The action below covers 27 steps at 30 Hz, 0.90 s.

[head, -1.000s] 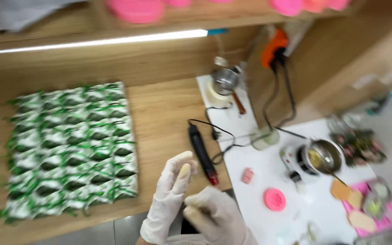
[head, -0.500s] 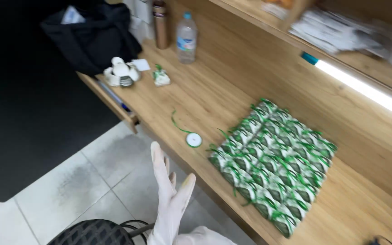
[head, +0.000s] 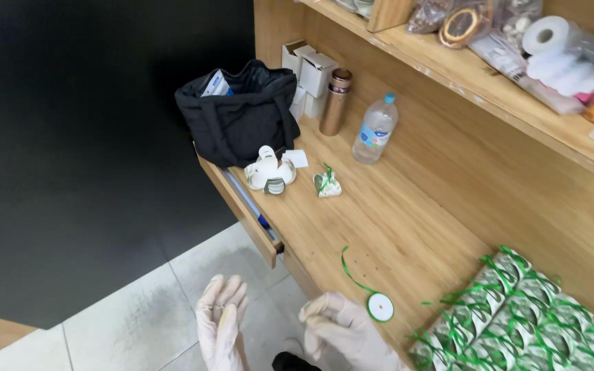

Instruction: Preparing scented wax by adding fragrance and stirring it in a melting pot before pouring into molds.

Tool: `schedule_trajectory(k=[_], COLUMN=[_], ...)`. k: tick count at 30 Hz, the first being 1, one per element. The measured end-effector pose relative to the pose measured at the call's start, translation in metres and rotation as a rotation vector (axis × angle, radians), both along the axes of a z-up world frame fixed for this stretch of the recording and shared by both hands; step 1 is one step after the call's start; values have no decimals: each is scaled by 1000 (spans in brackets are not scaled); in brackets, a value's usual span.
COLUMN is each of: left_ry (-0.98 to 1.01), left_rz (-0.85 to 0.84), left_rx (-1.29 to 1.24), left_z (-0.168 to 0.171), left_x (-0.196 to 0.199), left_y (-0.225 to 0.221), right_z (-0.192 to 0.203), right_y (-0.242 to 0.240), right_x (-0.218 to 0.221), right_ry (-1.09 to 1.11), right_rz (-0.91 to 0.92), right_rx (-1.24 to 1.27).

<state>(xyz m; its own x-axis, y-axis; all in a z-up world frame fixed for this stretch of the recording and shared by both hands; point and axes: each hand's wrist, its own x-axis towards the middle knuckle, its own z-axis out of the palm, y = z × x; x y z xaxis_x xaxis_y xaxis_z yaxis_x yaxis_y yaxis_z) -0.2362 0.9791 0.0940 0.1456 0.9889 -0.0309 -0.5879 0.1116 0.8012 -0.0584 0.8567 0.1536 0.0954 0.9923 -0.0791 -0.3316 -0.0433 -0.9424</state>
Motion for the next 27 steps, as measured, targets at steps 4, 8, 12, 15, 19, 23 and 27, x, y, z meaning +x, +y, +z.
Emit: schedule_trajectory(k=[4, 8, 12, 15, 19, 23, 27], left_ry=[77, 38, 221, 26, 167, 383, 364], left_rz=[-67, -151, -284, -387, -445, -321, -252], left_rx=[-101, 116, 0, 142, 194, 750, 1119], left_z=[-38, -32, 93, 81, 175, 247, 297], left_x=[17, 68, 105, 136, 173, 209, 283], left_y=[85, 171, 187, 227, 287, 363, 455], right_z=[23, 37, 44, 29, -4, -17, -41], right_y=[70, 121, 125, 126, 132, 153, 217], right_x=[54, 111, 144, 162, 183, 179, 177], right_ry=[-85, -163, -195, -143, -113, -136, -143], right_rz=[-148, -340, -529, -645, -764, -988, -1241], right_rx=[-28, 15, 39, -12, -65, 18, 147])
